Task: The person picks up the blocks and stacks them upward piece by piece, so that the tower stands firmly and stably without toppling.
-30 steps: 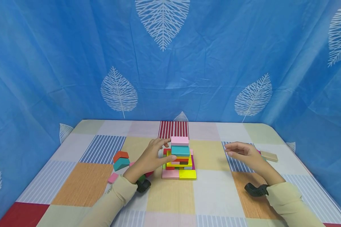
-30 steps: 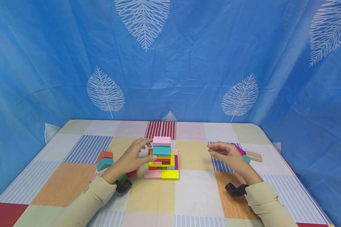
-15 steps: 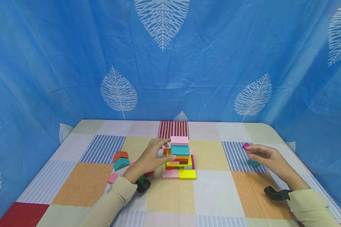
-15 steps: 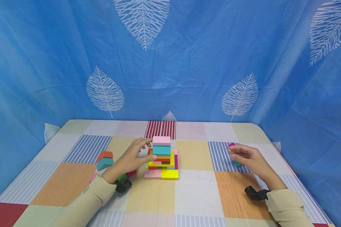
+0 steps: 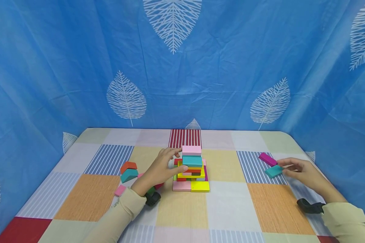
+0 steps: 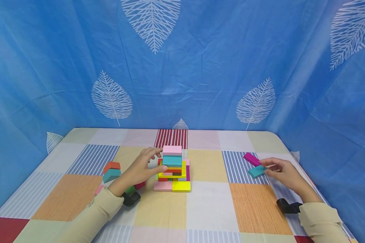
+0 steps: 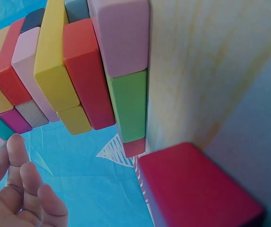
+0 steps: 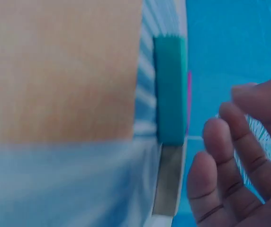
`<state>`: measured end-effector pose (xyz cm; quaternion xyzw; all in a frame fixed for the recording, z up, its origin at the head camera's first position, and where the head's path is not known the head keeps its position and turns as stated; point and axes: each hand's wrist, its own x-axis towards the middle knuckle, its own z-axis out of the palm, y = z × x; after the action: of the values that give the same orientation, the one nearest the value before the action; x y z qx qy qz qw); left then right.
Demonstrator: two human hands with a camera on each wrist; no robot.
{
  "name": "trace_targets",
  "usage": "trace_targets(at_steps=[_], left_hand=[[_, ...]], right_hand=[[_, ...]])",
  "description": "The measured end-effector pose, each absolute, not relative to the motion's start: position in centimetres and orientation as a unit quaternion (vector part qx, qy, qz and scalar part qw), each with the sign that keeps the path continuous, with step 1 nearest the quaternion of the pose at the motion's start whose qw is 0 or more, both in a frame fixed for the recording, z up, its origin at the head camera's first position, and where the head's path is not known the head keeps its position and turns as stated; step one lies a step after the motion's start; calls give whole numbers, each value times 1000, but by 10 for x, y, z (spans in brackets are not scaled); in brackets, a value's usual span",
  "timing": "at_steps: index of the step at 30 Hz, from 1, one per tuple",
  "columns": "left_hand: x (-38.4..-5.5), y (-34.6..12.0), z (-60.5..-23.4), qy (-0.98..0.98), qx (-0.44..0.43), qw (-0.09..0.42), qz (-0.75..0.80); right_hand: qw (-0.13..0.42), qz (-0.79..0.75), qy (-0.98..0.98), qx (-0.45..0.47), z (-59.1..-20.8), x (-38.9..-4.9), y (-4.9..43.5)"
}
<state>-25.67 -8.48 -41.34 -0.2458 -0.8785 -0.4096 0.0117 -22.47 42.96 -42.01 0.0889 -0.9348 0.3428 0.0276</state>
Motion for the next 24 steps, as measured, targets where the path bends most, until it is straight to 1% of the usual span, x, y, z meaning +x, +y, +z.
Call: trace_targets(at_steps=[5, 13, 19, 22, 24], left_hand=[[-256, -85, -413, -878, -246, 11, -410], [-257, -85, -412, -879, -246, 12, -410], [-258, -85, -414, -877, -248, 11, -411], [-258, -85, -415, -877, -250, 11, -411], [-258, -86, -414, -877, -250, 11, -411]], right_hand=[[5, 303, -950, 70, -424, -231, 434], [-9, 279, -959, 55, -427, -240, 433], [-21, 273, -958, 82, -423, -242, 428], [-47, 276, -954, 103, -420, -240, 423], [-63, 282, -947, 137, -418, -238, 418]])
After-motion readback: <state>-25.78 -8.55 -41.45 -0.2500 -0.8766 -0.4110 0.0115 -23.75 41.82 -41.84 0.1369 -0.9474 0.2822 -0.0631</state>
